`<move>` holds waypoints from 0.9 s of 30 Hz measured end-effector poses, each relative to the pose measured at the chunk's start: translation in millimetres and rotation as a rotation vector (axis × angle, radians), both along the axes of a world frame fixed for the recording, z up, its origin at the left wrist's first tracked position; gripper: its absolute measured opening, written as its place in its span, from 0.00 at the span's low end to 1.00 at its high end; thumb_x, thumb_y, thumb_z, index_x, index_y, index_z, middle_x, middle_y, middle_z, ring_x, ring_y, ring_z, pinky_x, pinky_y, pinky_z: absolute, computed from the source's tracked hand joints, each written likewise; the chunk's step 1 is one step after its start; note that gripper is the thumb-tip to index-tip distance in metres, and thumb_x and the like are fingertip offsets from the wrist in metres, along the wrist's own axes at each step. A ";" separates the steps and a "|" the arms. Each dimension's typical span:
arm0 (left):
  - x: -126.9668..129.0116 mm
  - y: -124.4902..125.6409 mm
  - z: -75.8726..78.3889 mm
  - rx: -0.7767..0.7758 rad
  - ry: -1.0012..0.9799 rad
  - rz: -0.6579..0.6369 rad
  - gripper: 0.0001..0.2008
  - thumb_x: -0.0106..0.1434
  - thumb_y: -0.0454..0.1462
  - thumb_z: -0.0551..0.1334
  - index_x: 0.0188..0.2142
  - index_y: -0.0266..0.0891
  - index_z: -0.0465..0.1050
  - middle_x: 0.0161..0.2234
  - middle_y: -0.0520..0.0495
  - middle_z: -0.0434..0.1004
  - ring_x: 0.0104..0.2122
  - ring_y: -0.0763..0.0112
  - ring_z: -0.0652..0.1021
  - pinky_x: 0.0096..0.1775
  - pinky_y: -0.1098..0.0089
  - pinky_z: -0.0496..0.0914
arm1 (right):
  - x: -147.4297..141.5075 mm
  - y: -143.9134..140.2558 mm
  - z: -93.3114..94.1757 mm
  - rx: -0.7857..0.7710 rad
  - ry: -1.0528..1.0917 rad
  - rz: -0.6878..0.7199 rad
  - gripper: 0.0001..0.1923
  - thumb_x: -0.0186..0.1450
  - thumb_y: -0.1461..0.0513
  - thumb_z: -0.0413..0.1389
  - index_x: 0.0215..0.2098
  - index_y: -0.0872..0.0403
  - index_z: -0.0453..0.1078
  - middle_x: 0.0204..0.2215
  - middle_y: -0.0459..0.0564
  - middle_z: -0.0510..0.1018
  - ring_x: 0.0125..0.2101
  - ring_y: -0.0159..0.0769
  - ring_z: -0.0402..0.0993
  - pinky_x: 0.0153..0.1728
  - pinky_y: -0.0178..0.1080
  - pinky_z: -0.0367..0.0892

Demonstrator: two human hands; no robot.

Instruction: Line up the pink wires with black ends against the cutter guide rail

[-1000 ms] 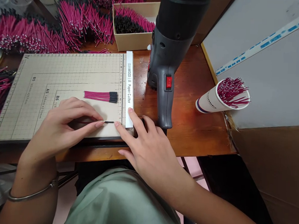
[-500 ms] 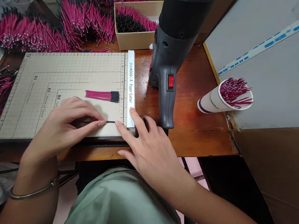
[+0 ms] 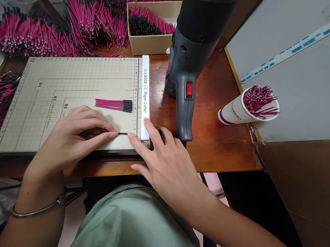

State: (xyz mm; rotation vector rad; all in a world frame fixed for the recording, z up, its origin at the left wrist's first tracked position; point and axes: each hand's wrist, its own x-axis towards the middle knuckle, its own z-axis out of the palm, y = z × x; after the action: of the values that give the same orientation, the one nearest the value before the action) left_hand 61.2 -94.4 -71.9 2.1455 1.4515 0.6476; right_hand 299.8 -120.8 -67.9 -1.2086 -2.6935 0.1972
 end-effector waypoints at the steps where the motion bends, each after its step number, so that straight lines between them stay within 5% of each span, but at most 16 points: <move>1: 0.2 0.0 0.3 -0.003 0.000 0.005 0.09 0.66 0.42 0.63 0.31 0.43 0.78 0.33 0.51 0.80 0.38 0.63 0.74 0.46 0.58 0.64 | 0.0 -0.2 0.1 -0.001 0.001 0.002 0.30 0.67 0.54 0.62 0.64 0.55 0.68 0.63 0.68 0.66 0.51 0.59 0.73 0.42 0.58 0.79; 18: 0.4 -0.1 -0.9 0.017 -0.010 -0.013 0.08 0.67 0.41 0.63 0.31 0.43 0.77 0.32 0.51 0.81 0.37 0.64 0.75 0.48 0.58 0.63 | -0.3 -1.7 -2.3 -0.026 0.008 0.001 0.29 0.69 0.55 0.60 0.65 0.56 0.67 0.64 0.69 0.63 0.55 0.61 0.71 0.47 0.61 0.77; 27: 1.1 -0.3 0.5 0.017 -0.007 -0.022 0.09 0.68 0.41 0.63 0.31 0.43 0.77 0.32 0.52 0.81 0.36 0.65 0.75 0.47 0.58 0.62 | 3.4 -9.3 -7.5 -0.112 0.146 -0.052 0.26 0.74 0.56 0.51 0.66 0.59 0.64 0.68 0.64 0.59 0.65 0.59 0.60 0.58 0.61 0.71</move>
State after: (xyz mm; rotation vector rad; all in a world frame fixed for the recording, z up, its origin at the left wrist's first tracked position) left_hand 62.3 -94.7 -71.4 2.1672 1.4214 0.6606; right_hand 303.1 -130.1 -75.4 -1.2408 -2.5527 0.4176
